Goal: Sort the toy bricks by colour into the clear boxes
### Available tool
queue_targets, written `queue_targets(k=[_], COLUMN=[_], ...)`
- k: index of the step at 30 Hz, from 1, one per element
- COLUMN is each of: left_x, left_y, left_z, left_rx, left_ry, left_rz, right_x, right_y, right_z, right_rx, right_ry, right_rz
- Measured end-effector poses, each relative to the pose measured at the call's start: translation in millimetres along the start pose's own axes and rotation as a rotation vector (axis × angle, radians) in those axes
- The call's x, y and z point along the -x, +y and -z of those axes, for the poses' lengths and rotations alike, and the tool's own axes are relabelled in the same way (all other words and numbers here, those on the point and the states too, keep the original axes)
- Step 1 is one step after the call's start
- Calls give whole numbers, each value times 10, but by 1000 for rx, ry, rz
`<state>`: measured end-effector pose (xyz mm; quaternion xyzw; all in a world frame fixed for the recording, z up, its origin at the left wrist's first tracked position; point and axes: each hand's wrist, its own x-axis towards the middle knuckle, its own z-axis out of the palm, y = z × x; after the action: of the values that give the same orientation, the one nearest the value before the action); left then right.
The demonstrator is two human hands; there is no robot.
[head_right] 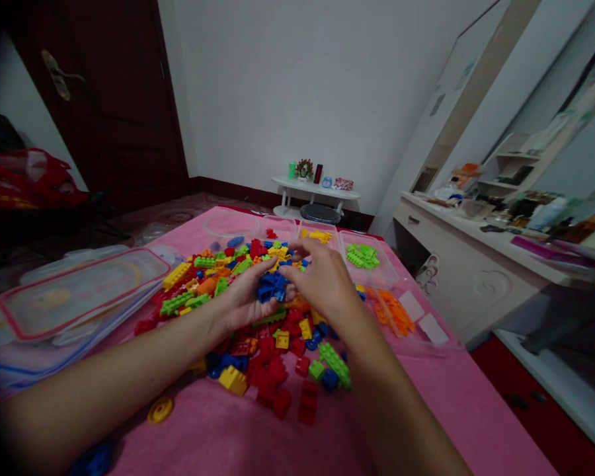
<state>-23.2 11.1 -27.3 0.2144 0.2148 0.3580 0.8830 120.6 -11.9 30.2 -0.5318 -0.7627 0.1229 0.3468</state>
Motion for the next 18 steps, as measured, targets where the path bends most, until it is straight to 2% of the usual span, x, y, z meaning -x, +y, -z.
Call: queue_targets(k=[4, 6, 9, 11, 14, 16, 18], left_x=[12, 44, 79, 58, -63, -175, -270], left_y=[46, 118, 342, 582, 1036, 1338, 1584], left_z=[4, -3, -9, 1, 57, 137, 246], left_rx=[17, 34, 88, 112, 38, -192, -285], left_ry=[13, 36, 52, 109, 329, 569, 648], left_rz=[-81, -135, -240, -336, -539, -674, -725], right_x=[-16, -23, -28, -29, -32, -35, -37], right_y=[60, 76, 74, 70, 88, 112, 135], right_z=[61, 75, 99, 121, 150, 158, 161], right_rx=[165, 183, 161, 131, 103, 100, 96], right_ry=[-92, -78, -46, -36, -18, -15, -18], right_rz=[-9, -18, -10, 0, 7, 10, 13])
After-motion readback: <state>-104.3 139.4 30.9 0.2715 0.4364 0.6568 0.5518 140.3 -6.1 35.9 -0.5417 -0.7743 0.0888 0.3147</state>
